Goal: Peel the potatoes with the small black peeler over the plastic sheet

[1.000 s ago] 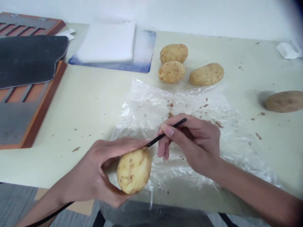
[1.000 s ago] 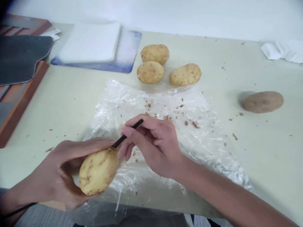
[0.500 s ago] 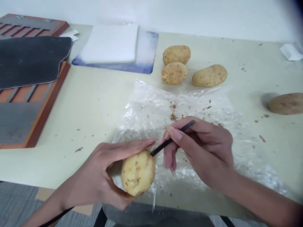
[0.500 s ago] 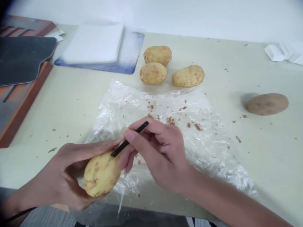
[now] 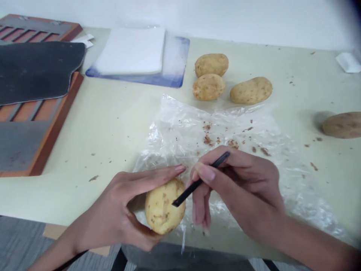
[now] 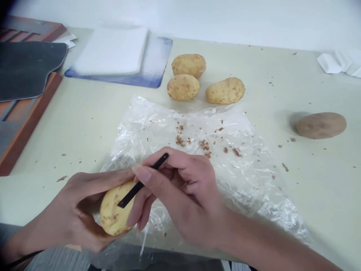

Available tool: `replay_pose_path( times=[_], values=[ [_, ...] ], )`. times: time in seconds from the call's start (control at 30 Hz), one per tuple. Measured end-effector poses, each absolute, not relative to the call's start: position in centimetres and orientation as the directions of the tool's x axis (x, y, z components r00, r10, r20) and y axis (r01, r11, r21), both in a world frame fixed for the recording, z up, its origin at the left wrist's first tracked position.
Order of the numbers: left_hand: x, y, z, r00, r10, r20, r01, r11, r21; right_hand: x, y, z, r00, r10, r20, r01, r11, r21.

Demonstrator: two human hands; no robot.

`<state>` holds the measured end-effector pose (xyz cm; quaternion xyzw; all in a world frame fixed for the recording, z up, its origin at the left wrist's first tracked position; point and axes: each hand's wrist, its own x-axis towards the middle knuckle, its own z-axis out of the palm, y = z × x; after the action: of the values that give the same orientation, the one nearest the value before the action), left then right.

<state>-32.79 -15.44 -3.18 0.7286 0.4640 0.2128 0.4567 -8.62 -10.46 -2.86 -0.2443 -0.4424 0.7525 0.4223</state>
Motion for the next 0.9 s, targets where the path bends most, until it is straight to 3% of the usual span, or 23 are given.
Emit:
replay_pose_path(
  times=[0.2,0.4,0.6,0.9],
  values=[
    [-32.7,-15.5,-3.0,0.473,0.870,-0.143,0.544,-0.160,0.824,-8.3,-9.7,-3.4,-0.463,0.887,0.004,-0.364,-0.186,-0.913],
    [-32.8,-15.4,-3.1,0.472,0.873,-0.127,0.520,-0.159,0.839,-8.3,-10.0,-3.2,-0.538,0.843,-0.013,-0.441,-0.295,-0.848],
    [-32.9,-15.4,-2.8,0.491,0.861,-0.135,0.554,-0.189,0.811,-8.7,-9.3,-4.4,-0.486,0.873,-0.032,-0.376,-0.242,-0.895],
    [-32.9,-15.4,-2.9,0.488,0.868,-0.090,0.580,-0.245,0.777,-8.6,-10.3,-3.5,-0.518,0.855,-0.031,-0.474,-0.317,-0.822]
  ],
)
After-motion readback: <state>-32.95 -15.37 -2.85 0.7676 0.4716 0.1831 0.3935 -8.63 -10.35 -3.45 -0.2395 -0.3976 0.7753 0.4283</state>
